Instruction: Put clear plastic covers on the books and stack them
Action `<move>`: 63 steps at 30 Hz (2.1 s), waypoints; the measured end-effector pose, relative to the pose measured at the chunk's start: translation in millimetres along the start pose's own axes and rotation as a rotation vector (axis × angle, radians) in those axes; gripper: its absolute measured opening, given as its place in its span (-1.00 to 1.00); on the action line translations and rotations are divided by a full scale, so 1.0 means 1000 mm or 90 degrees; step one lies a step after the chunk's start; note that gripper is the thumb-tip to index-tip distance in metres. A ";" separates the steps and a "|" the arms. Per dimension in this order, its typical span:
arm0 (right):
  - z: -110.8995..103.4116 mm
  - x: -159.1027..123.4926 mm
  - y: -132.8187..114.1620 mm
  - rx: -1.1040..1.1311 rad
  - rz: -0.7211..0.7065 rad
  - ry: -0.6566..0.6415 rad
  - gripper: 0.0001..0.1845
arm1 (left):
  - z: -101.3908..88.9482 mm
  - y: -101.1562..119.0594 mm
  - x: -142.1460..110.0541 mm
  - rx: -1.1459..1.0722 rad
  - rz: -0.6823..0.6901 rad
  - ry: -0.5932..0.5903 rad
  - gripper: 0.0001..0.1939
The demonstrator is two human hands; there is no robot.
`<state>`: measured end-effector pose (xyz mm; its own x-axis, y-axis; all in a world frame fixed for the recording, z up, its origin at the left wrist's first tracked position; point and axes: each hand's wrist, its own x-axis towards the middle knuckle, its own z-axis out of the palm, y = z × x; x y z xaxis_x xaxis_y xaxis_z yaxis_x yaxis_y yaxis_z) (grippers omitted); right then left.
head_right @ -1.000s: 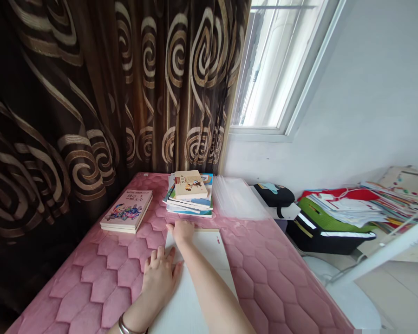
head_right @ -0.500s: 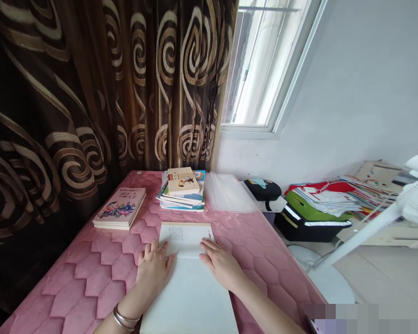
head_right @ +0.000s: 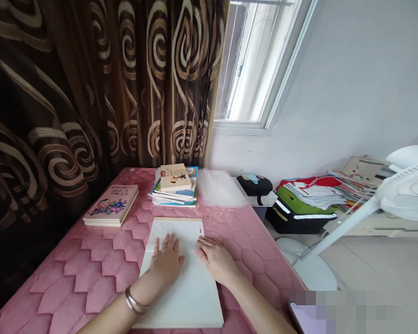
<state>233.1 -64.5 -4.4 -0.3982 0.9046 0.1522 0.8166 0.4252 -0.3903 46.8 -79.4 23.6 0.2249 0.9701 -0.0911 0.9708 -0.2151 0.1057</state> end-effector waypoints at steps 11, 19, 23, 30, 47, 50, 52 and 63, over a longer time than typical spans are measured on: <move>-0.016 0.017 0.025 0.111 0.024 0.010 -0.70 | 0.015 0.061 0.019 -0.072 0.059 0.026 -0.43; -0.009 0.059 0.050 0.022 0.211 0.069 -0.80 | 0.014 0.059 0.014 -0.100 0.070 0.051 -0.48; -0.014 0.089 0.055 -0.026 0.284 0.063 -0.73 | 0.011 0.059 0.014 -0.105 0.070 0.027 -0.48; -0.011 0.103 0.050 -0.072 0.339 0.100 -0.66 | 0.007 0.059 0.013 -0.110 0.067 -0.005 -0.46; -0.019 0.093 0.054 0.020 0.362 -0.007 -0.65 | 0.007 0.059 0.014 -0.099 0.065 -0.004 -0.46; -0.019 0.110 0.059 0.004 0.370 0.022 -0.68 | 0.006 0.059 0.014 -0.107 0.064 -0.009 -0.47; -0.018 0.115 0.059 -0.009 0.372 0.043 -0.68 | 0.006 0.059 0.014 -0.114 0.064 -0.012 -0.46; -0.011 0.071 0.042 -0.027 0.334 0.054 -0.65 | 0.006 0.059 0.012 -0.082 0.073 0.013 -0.46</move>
<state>244.3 17.8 0.1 0.1017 0.9946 0.0205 0.9140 -0.0853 -0.3966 107.6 -80.7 22.6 0.3307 0.9423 -0.0519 0.9198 -0.3095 0.2412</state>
